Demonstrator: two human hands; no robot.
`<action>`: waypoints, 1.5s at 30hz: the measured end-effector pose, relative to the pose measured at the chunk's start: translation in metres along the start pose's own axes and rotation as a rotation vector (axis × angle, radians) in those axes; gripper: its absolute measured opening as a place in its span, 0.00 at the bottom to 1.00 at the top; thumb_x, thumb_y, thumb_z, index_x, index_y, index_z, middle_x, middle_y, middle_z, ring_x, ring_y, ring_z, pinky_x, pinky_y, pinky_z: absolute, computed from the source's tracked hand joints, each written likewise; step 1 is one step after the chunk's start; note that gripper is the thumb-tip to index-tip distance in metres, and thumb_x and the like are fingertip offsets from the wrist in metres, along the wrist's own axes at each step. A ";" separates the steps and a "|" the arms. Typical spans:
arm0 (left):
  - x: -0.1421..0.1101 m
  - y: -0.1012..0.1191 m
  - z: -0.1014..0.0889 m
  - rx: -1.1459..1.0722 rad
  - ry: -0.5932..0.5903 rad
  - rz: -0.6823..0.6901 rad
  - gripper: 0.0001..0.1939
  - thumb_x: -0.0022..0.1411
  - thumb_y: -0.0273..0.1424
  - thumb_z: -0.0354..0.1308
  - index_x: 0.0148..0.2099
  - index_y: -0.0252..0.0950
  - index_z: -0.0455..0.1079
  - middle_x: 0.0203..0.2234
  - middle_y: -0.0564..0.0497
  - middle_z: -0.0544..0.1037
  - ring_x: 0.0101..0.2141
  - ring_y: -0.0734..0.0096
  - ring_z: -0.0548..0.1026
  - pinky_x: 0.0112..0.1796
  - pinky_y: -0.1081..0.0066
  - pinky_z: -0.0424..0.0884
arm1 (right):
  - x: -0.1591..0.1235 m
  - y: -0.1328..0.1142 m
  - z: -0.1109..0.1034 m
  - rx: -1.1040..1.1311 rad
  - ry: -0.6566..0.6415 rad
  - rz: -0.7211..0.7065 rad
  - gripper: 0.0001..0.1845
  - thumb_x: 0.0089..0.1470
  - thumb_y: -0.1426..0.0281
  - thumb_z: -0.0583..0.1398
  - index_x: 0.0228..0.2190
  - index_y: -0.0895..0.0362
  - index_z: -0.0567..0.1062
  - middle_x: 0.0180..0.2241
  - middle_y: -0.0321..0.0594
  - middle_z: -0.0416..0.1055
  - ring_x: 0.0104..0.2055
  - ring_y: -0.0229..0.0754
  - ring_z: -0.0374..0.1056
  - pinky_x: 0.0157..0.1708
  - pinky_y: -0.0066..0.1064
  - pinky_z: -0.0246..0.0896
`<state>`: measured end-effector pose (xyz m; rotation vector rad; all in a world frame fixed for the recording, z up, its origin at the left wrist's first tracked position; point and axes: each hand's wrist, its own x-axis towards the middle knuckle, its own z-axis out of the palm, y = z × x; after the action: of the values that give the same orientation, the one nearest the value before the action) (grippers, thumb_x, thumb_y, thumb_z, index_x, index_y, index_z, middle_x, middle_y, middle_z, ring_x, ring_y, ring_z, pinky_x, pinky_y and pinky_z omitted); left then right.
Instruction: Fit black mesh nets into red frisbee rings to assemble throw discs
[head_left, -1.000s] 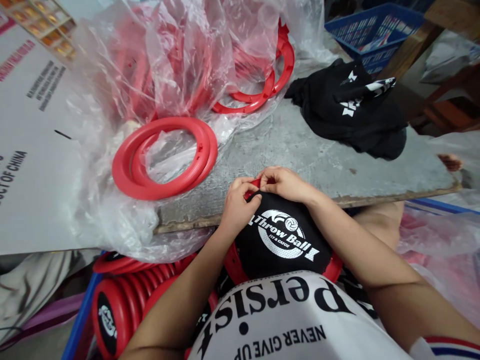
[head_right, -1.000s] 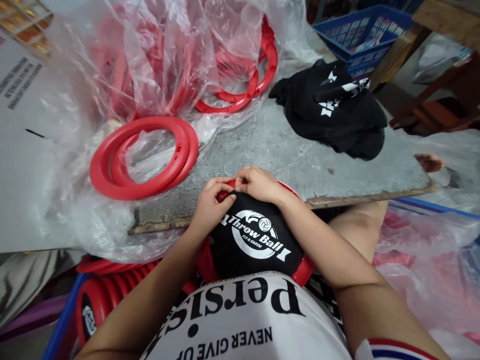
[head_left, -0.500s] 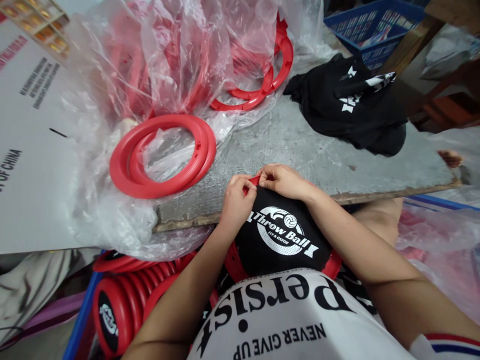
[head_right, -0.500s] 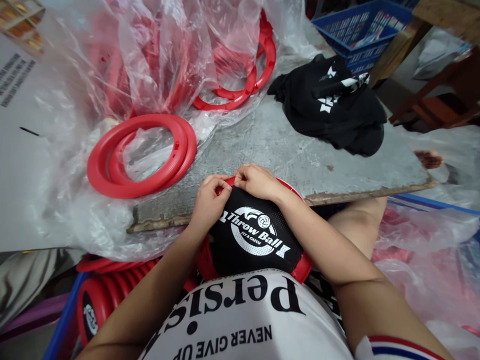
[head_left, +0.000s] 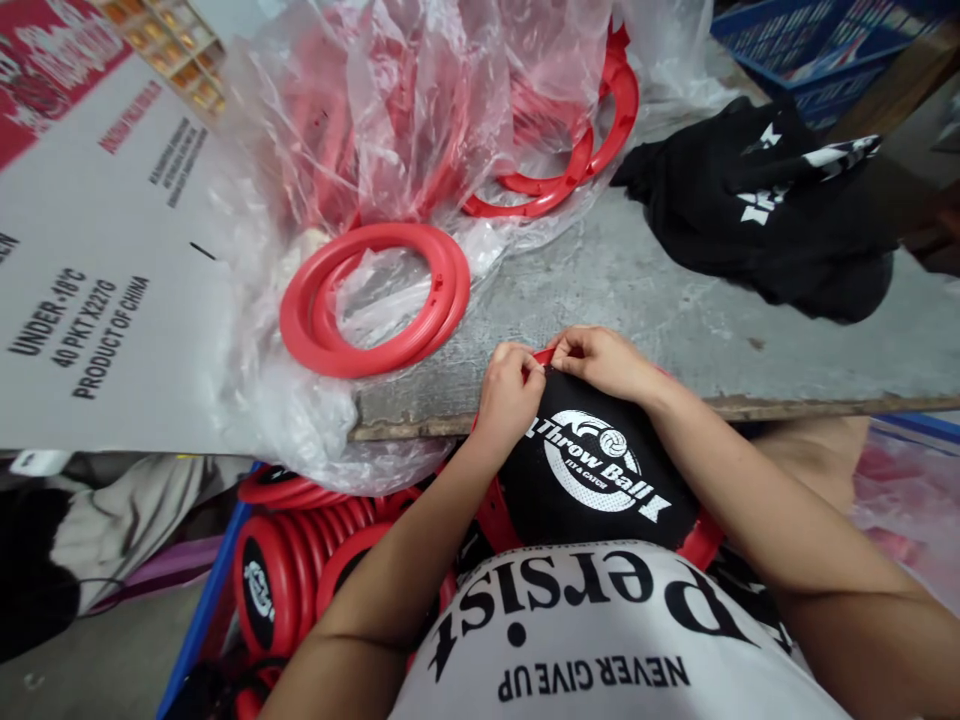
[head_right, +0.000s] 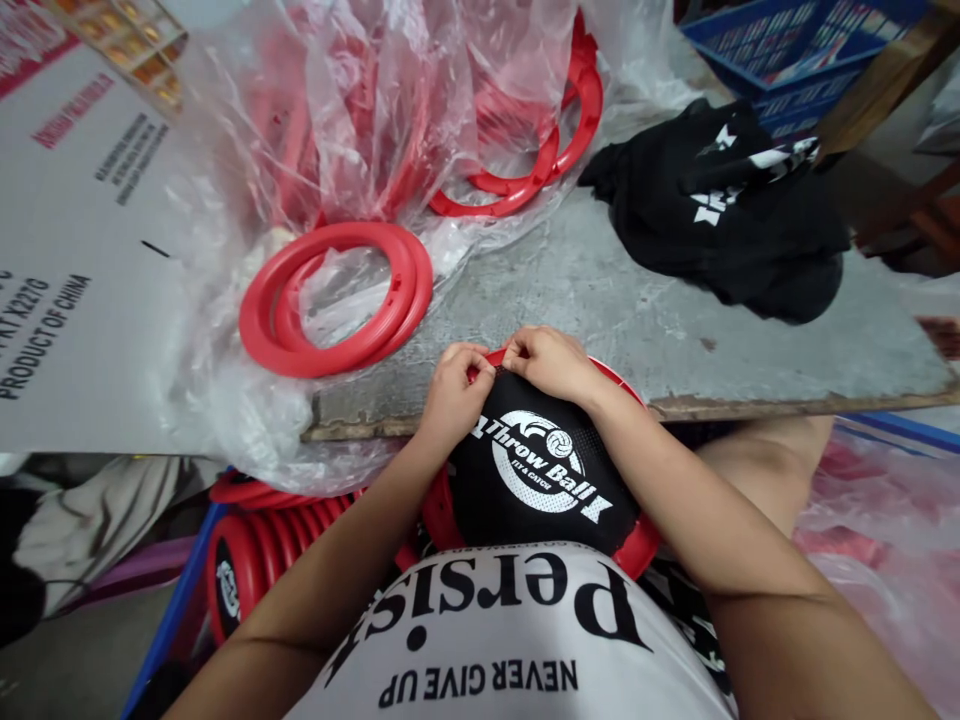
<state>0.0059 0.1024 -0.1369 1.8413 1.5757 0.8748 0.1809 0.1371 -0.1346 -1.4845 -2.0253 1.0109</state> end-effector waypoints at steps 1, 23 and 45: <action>0.000 0.000 0.000 0.004 0.000 0.001 0.09 0.62 0.21 0.55 0.30 0.37 0.66 0.44 0.47 0.75 0.48 0.66 0.74 0.53 0.64 0.69 | 0.000 -0.001 0.001 -0.007 0.002 0.009 0.06 0.54 0.73 0.62 0.26 0.56 0.74 0.41 0.36 0.79 0.39 0.41 0.72 0.40 0.30 0.62; -0.007 -0.006 -0.018 0.044 -0.217 0.157 0.08 0.54 0.20 0.60 0.35 0.36 0.68 0.57 0.42 0.67 0.59 0.57 0.69 0.60 0.55 0.67 | -0.006 -0.013 -0.003 -0.211 -0.015 -0.021 0.06 0.58 0.73 0.58 0.31 0.55 0.76 0.41 0.38 0.78 0.45 0.44 0.71 0.45 0.32 0.59; -0.003 -0.017 -0.023 -0.136 -0.120 0.040 0.06 0.59 0.22 0.56 0.31 0.37 0.70 0.54 0.45 0.72 0.58 0.62 0.71 0.62 0.56 0.63 | -0.005 -0.015 0.008 -0.137 -0.036 -0.267 0.03 0.55 0.74 0.61 0.33 0.55 0.76 0.50 0.44 0.75 0.53 0.50 0.68 0.56 0.43 0.59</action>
<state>-0.0235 0.1019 -0.1358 1.8003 1.3764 0.8505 0.1674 0.1277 -0.1277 -1.2227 -2.2837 0.8096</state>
